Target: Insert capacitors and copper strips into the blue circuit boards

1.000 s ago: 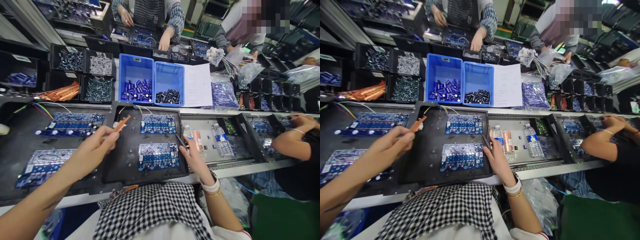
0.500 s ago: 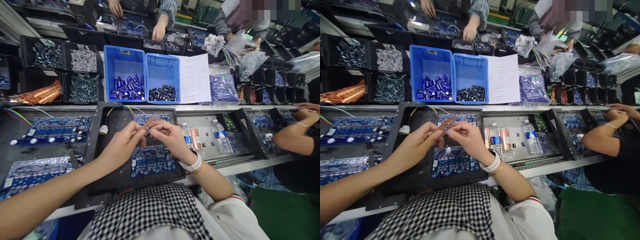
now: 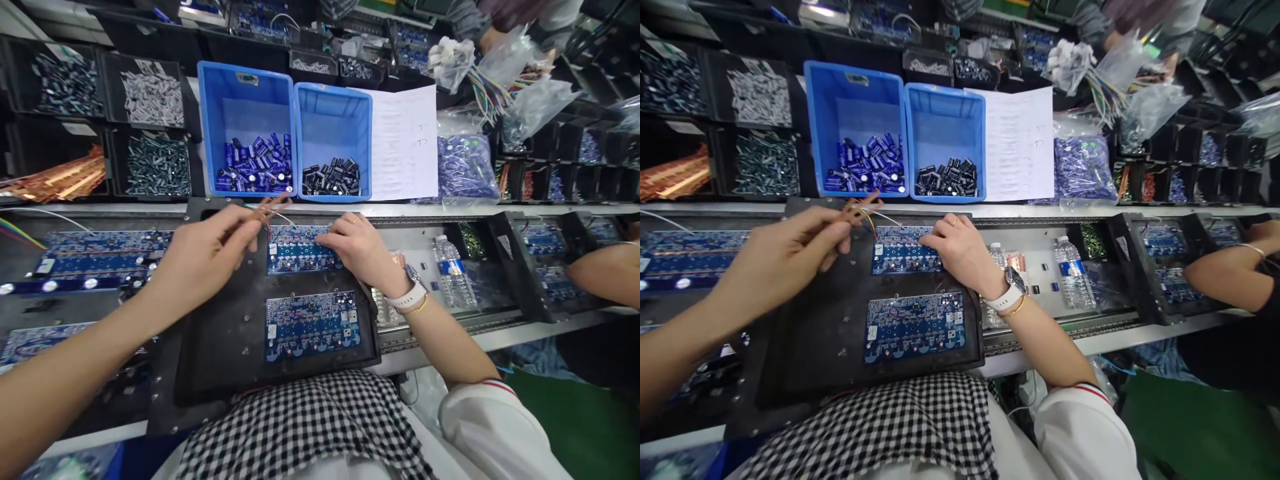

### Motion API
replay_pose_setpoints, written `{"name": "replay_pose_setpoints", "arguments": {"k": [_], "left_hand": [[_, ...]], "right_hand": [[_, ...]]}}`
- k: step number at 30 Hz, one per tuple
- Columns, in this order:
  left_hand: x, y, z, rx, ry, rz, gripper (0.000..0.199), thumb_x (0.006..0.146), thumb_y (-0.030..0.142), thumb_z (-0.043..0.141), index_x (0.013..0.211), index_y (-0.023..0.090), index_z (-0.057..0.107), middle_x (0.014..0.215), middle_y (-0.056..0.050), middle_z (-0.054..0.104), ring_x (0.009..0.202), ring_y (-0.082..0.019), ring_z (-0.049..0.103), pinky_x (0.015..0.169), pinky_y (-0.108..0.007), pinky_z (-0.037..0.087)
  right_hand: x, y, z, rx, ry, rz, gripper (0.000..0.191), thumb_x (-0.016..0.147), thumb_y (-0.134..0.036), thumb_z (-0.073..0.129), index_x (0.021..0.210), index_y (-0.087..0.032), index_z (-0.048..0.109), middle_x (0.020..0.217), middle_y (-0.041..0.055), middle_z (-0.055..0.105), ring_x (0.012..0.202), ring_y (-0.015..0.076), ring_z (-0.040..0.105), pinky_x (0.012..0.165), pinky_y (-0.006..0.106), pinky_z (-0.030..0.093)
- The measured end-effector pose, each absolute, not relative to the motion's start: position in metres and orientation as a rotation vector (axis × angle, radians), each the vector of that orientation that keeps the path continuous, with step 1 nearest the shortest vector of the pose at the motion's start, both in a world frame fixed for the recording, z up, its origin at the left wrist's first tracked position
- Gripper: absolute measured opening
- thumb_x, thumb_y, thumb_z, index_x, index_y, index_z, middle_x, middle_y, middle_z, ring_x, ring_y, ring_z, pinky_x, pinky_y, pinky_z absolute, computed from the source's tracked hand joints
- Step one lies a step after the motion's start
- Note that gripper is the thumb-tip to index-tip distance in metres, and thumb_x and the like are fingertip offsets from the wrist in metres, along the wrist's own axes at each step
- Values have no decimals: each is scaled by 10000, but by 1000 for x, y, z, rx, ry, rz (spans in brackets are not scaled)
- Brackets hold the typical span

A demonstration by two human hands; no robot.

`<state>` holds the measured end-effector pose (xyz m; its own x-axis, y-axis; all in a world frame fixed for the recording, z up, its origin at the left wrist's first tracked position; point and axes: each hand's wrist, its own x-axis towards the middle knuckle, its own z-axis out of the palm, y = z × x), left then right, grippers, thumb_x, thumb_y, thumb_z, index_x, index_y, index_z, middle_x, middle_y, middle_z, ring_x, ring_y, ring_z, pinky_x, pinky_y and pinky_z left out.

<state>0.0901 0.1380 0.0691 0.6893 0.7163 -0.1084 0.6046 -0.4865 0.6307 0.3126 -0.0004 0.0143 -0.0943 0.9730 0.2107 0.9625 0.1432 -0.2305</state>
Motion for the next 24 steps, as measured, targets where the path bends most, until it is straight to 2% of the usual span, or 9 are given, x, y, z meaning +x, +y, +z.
{"name": "replay_pose_setpoints", "arguments": {"k": [3, 8, 12, 14, 17, 19, 21, 23, 24], "left_hand": [[89, 137, 62, 2389, 1018, 103, 318, 972, 408, 372, 1057, 210, 606, 716, 15, 620, 616, -133, 537, 639, -246, 366], [88, 137, 46, 2238, 1050, 42, 273, 976, 413, 354, 887, 213, 518, 754, 3, 622, 669, -153, 566, 664, -260, 375], [84, 135, 37, 2047, 964, 90, 245, 956, 453, 405, 947, 213, 456, 759, 2, 634, 642, -147, 554, 604, -249, 386], [86, 131, 39, 1876, 940, 106, 248, 943, 457, 436, 971, 211, 436, 738, 8, 617, 544, -119, 486, 515, -231, 349], [95, 121, 50, 1508, 918, 44, 251, 915, 455, 488, 947, 211, 434, 658, 24, 557, 412, -72, 326, 403, -203, 228], [99, 115, 57, 1305, 857, -66, 265, 895, 464, 525, 920, 210, 455, 641, 16, 550, 381, -55, 290, 369, -190, 172], [99, 113, 60, 1211, 787, -143, 285, 881, 485, 554, 925, 210, 489, 721, -28, 622, 420, -80, 423, 359, -189, 255], [95, 117, 58, 1257, 808, -85, 310, 870, 505, 579, 972, 217, 526, 891, -75, 689, 601, -153, 606, 439, -232, 435], [91, 121, 56, 1318, 852, -9, 322, 865, 512, 590, 994, 221, 545, 948, -81, 696, 690, -180, 643, 500, -261, 492]], "right_hand": [[315, 7, 7, -1858, -2166, 86, 377, 963, -84, 398, 1032, -284, 710, 877, 38, 639, 922, 218, 481, 842, 390, 392], [321, 11, -3, -1867, -2151, 134, 371, 973, -103, 398, 1027, -279, 720, 867, 32, 652, 921, 219, 482, 856, 400, 392], [320, 9, -2, -1885, -2131, 129, 333, 969, -123, 441, 995, -291, 728, 873, 33, 637, 936, 222, 491, 883, 415, 400], [311, 6, 8, -1880, -2059, 72, 290, 972, -155, 462, 1039, -283, 713, 948, 49, 627, 963, 227, 503, 893, 424, 412], [290, 0, 35, -1802, -1934, -39, 282, 986, -207, 461, 1200, -269, 635, 1163, 73, 597, 1088, 228, 515, 943, 419, 422], [280, -4, 50, -1681, -1986, -102, 272, 994, -203, 444, 1177, -271, 633, 1253, 58, 574, 1184, 217, 491, 1005, 409, 396], [277, -9, 57, -1586, -2087, -139, 256, 993, -181, 433, 1065, -262, 665, 1223, 38, 595, 1191, 207, 489, 1029, 402, 374], [283, -15, 52, -1608, -2111, -144, 263, 983, -146, 435, 991, -246, 678, 1089, 35, 634, 1073, 197, 525, 981, 388, 391], [288, -17, 47, -1658, -2098, -131, 272, 973, -118, 438, 988, -241, 680, 1016, 33, 642, 998, 192, 532, 943, 378, 400]]}}
